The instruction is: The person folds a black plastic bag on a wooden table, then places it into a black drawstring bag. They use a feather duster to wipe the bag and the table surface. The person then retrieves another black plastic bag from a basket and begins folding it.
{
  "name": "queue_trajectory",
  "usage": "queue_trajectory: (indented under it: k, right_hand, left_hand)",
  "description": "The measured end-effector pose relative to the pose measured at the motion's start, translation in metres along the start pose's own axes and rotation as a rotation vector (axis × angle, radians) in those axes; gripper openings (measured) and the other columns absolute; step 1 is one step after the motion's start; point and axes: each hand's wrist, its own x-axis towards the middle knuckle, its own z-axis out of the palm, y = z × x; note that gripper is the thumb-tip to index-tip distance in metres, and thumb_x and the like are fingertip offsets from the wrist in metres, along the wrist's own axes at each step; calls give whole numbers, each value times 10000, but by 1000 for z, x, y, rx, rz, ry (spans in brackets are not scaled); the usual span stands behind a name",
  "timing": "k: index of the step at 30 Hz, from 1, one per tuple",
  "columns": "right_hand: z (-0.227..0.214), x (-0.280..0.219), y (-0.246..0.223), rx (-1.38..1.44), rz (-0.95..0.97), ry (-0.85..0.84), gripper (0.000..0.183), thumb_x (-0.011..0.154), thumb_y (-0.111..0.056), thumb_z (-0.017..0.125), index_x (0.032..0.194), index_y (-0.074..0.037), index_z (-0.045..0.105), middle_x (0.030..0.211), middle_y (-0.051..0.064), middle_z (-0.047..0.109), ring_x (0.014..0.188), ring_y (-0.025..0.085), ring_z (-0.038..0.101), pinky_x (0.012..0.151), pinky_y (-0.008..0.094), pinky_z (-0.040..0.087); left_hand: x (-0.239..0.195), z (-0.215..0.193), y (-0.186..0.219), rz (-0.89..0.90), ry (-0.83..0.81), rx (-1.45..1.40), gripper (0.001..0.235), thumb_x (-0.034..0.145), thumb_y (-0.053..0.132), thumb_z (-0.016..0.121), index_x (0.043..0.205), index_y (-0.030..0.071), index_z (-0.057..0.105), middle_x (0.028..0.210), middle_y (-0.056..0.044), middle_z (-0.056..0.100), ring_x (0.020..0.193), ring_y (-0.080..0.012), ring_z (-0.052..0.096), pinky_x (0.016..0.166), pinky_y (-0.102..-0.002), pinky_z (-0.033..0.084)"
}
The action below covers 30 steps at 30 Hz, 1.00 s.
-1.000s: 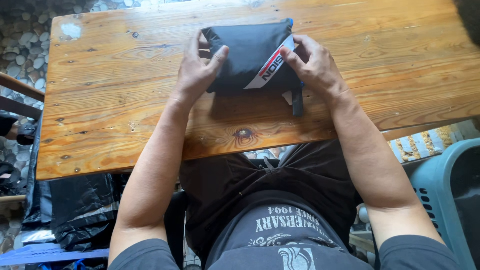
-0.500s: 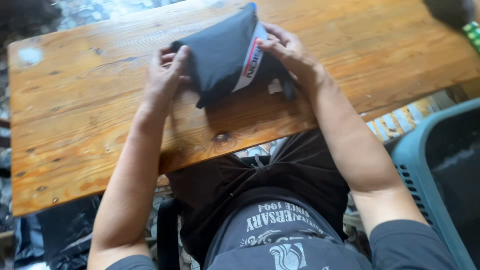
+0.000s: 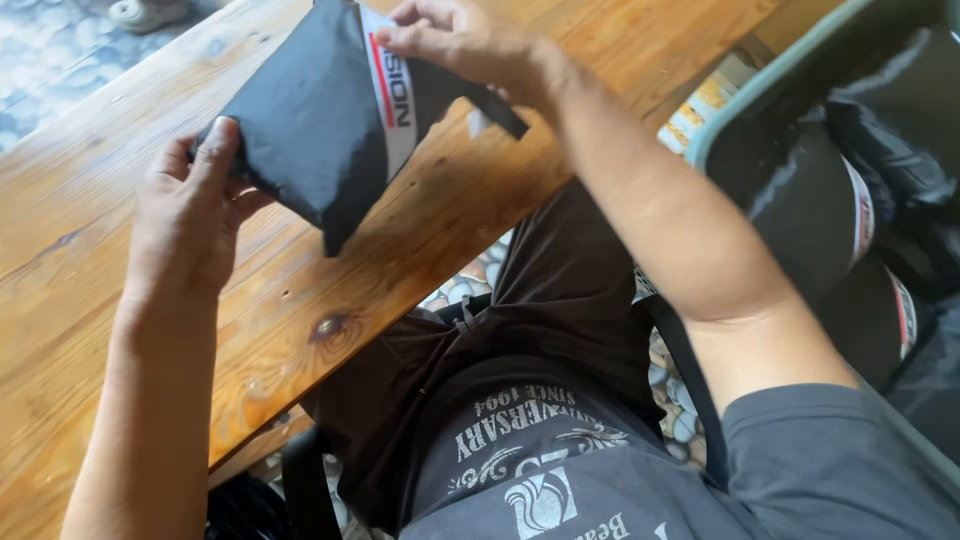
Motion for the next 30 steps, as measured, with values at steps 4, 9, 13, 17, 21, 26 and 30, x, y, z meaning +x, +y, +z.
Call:
queue_trajectory:
  k: [4, 9, 13, 17, 21, 26, 30]
  right_hand:
    - [-60, -52, -22, -278, 122, 7, 359, 1007, -456, 575, 1211, -162, 609, 1018, 10, 682, 843, 114, 674, 626, 242, 510]
    - [-132, -140, -30, -506, 32, 51, 325, 1073, -339, 573, 1278, -100, 655, 1222, -18, 666, 1077, 99, 625, 976, 247, 494]
    - [-179, -219, -32, -535, 258, 255, 319, 1036, -287, 621, 1252, -54, 646, 1175, 75, 686, 1005, 211, 660, 898, 318, 526]
    - [-207, -280, -25, -511, 224, 279, 547, 924, -65, 575, 1459, -5, 480, 1430, 178, 597, 1293, 311, 591, 1093, 435, 517]
    - [-231, -334, 4, -369, 349, 368, 570, 938, 9, 506, 1504, 57, 462, 1401, 213, 578, 1267, 330, 567, 1104, 454, 486]
    - [-215, -352, 19, -416, 626, 473, 648, 922, 9, 549, 1553, -22, 405, 1458, 186, 552, 1334, 274, 513, 1162, 421, 420]
    - [-195, -345, 13, -498, 747, 504, 682, 944, -89, 584, 1600, -116, 398, 1447, 192, 571, 1313, 300, 544, 1090, 472, 467]
  left_hand:
    - [-16, 67, 14, 41, -217, 83, 373, 962, 351, 681, 1187, 76, 567, 1028, -54, 646, 899, -162, 716, 874, -386, 709]
    - [-49, 164, 36, 22, -427, 251, 568, 876, 406, 656, 1259, 12, 511, 1187, -207, 722, 1003, -221, 758, 826, -358, 733]
    - [-57, 233, 15, 103, -580, 465, 562, 850, 507, 639, 1245, 116, 556, 1080, -111, 752, 746, -161, 766, 572, -260, 638]
    - [-64, 291, -13, 331, -726, 653, 512, 882, 591, 560, 1202, 191, 557, 1127, -96, 796, 935, -217, 795, 820, -350, 563]
    - [-66, 333, -53, 589, -808, 643, 513, 941, 487, 605, 1252, 84, 544, 1212, -130, 743, 1083, -307, 742, 853, -464, 571]
    - [-75, 350, -91, 1124, -632, 878, 494, 1015, 503, 519, 1183, 45, 597, 988, -87, 720, 911, -351, 663, 840, -493, 433]
    - [-85, 350, -85, 1284, -567, 1011, 392, 972, 496, 638, 1011, 105, 629, 930, -68, 617, 911, -290, 571, 935, -482, 420]
